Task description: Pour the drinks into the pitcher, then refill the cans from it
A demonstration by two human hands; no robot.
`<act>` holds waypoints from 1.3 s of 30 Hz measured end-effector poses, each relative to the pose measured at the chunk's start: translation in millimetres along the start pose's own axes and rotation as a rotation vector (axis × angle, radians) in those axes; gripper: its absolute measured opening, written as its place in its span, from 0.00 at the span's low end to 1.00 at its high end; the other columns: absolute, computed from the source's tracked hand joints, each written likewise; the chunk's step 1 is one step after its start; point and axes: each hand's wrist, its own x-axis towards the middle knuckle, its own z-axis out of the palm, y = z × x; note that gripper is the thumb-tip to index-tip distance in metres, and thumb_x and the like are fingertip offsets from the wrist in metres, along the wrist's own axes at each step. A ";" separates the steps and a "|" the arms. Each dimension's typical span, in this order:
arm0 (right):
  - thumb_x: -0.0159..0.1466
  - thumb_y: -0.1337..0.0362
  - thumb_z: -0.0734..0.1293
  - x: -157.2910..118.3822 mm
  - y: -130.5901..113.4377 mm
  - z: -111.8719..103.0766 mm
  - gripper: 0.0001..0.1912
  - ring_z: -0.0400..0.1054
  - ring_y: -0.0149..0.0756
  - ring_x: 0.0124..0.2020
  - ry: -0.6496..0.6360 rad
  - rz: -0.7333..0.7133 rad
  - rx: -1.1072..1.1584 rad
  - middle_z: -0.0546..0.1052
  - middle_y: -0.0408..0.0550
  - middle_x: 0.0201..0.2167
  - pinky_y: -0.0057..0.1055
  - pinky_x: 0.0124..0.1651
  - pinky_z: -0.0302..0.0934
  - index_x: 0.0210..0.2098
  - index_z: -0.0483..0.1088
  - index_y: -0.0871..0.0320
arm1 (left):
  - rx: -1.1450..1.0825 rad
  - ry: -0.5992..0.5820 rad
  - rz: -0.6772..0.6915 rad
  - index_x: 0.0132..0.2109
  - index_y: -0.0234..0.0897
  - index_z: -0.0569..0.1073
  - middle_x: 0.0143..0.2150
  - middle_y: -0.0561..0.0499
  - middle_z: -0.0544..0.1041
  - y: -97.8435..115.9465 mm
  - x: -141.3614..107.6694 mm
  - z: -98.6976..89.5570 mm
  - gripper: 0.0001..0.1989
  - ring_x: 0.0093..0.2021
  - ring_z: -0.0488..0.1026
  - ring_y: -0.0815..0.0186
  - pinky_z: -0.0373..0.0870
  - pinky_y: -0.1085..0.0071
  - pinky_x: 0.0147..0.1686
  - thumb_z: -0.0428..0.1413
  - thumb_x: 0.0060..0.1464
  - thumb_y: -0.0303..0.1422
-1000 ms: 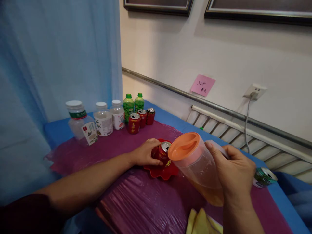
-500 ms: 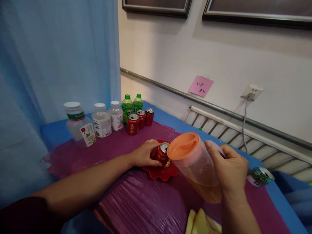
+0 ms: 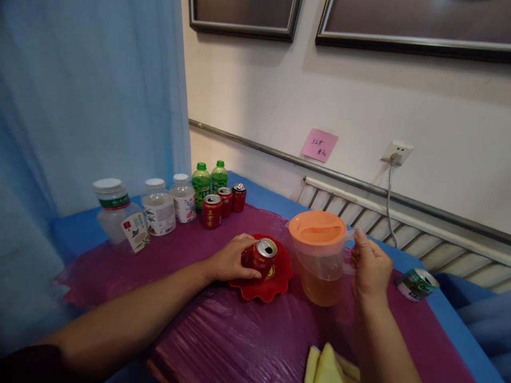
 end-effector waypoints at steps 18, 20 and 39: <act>0.59 0.48 0.69 22.0 36.9 -12.6 0.21 0.53 0.25 0.17 0.218 0.027 0.024 0.61 0.34 0.17 0.26 0.20 0.48 0.22 0.61 0.56 | -0.077 0.032 0.004 0.58 0.42 0.74 0.56 0.47 0.77 5.6 1.3 -7.4 0.36 0.57 0.68 0.51 0.64 0.56 0.60 0.73 0.41 0.43; 0.59 0.49 0.68 24.4 37.9 -14.8 0.20 0.52 0.26 0.18 0.224 0.006 -0.003 0.60 0.34 0.17 0.27 0.20 0.47 0.22 0.59 0.55 | -0.083 0.034 0.008 0.57 0.42 0.74 0.56 0.47 0.77 6.1 1.8 -8.2 0.35 0.57 0.68 0.51 0.64 0.55 0.60 0.73 0.42 0.42; 0.55 0.60 0.67 9.5 -31.1 -2.3 0.12 0.68 0.46 0.53 0.632 -0.636 -0.150 0.71 0.50 0.50 0.44 0.50 0.65 0.39 0.66 0.51 | -0.093 0.065 -0.060 0.60 0.40 0.72 0.58 0.44 0.75 7.7 2.5 -10.8 0.36 0.59 0.69 0.49 0.64 0.53 0.62 0.71 0.43 0.41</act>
